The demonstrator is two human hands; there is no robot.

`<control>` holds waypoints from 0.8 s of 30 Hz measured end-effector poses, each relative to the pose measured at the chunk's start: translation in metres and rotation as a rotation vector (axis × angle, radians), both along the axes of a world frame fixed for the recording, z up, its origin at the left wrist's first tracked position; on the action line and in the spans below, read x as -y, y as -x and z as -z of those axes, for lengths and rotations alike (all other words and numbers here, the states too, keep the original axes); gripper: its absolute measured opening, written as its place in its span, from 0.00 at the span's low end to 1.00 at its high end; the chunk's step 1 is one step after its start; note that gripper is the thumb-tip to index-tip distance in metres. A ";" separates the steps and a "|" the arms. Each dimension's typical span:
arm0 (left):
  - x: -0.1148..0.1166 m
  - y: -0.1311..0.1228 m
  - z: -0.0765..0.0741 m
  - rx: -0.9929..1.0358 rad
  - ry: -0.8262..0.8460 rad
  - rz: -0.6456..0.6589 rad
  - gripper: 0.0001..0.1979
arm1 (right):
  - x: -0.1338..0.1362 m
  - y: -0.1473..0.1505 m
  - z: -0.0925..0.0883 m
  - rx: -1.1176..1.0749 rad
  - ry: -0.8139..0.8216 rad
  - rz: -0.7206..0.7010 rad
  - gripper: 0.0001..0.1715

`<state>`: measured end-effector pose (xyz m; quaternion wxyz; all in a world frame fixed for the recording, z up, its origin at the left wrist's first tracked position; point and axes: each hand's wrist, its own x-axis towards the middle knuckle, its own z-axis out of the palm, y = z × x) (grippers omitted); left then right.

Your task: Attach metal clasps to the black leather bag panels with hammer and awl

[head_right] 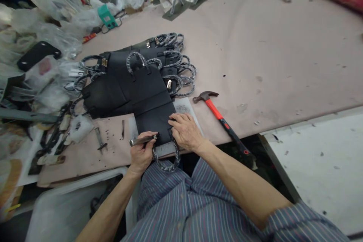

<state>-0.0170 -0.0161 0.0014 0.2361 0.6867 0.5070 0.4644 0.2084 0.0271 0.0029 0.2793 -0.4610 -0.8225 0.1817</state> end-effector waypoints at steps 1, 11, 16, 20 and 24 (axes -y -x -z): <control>-0.001 0.000 -0.001 0.026 0.023 0.000 0.04 | 0.000 0.000 -0.001 -0.008 0.007 0.001 0.21; -0.004 0.005 -0.010 -0.172 -0.071 0.275 0.09 | -0.002 0.000 -0.001 -0.003 0.033 0.005 0.23; 0.001 0.003 -0.005 0.040 0.019 -0.022 0.06 | -0.001 0.001 -0.003 -0.003 0.029 0.007 0.23; 0.003 0.006 -0.004 -0.098 -0.090 0.275 0.10 | -0.001 0.001 -0.003 0.000 0.027 0.013 0.22; -0.002 0.002 -0.006 0.233 0.033 -0.128 0.07 | -0.001 0.001 -0.002 -0.004 0.048 0.010 0.23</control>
